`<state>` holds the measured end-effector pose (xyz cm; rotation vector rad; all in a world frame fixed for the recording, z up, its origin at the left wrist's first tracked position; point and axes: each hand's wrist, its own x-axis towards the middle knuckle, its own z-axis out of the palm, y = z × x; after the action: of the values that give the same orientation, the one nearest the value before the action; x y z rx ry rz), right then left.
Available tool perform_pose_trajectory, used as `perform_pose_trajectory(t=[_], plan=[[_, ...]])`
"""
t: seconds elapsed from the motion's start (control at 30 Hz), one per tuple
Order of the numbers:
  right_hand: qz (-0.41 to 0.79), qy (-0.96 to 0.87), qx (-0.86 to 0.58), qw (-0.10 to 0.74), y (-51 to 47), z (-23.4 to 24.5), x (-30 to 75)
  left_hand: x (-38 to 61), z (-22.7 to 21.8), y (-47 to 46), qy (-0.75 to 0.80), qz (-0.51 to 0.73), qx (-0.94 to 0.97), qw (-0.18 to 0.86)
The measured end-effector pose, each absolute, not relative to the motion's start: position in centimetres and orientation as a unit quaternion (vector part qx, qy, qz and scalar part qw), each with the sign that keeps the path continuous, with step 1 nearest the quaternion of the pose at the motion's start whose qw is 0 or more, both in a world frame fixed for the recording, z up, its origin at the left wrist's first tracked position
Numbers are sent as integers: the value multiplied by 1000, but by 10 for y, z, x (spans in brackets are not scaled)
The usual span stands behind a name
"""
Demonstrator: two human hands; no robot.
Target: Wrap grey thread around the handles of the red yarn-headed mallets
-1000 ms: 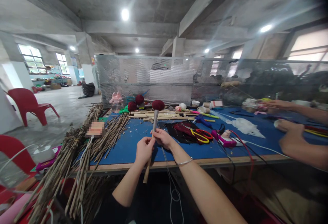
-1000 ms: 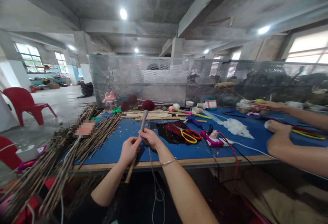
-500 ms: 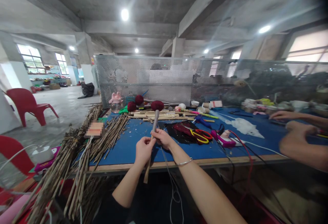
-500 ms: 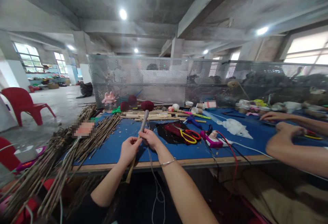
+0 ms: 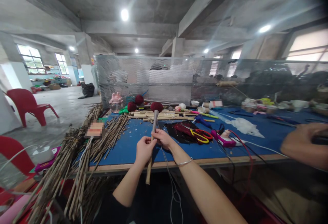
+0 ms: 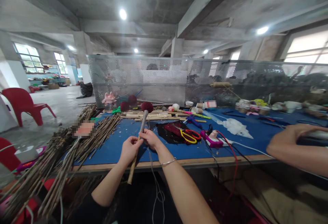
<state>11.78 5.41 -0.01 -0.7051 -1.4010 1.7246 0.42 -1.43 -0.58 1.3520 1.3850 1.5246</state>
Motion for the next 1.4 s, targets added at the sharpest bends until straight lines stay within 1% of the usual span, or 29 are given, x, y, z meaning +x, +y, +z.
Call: perform_pose_trajectory(t=[0.17,0.3,0.4,0.57,0.63,0.8,0.9,0.97,1.1,1.17,1.4], plan=[[686,-563,-265,378,52,2,120,2,-7,-13,500,552,507,434],[688,-557,-275,376,52,2,120,1,-9,-10,490,543,509,454],[681,-554,-286,382,52,1,119,3,-10,-10,498,546,517,431],[688,-541,-287,388,51,1,117,6,-12,-10,530,597,512,316],[691,-542,-284,385,51,2,117,6,-12,-11,530,596,512,320],[705,-554,-254,363,50,5,119,3,-8,-14,498,575,505,408],[706,-556,-254,357,50,5,119,1,-6,-15,494,554,512,433],[700,-555,-264,363,51,3,119,2,-7,-13,499,553,515,425],[686,-552,-280,382,55,-2,119,4,-12,-10,529,591,515,327],[684,-556,-278,383,55,-3,119,5,-14,-9,539,593,510,311],[700,-549,-258,376,49,6,120,3,-6,-14,498,572,479,442]])
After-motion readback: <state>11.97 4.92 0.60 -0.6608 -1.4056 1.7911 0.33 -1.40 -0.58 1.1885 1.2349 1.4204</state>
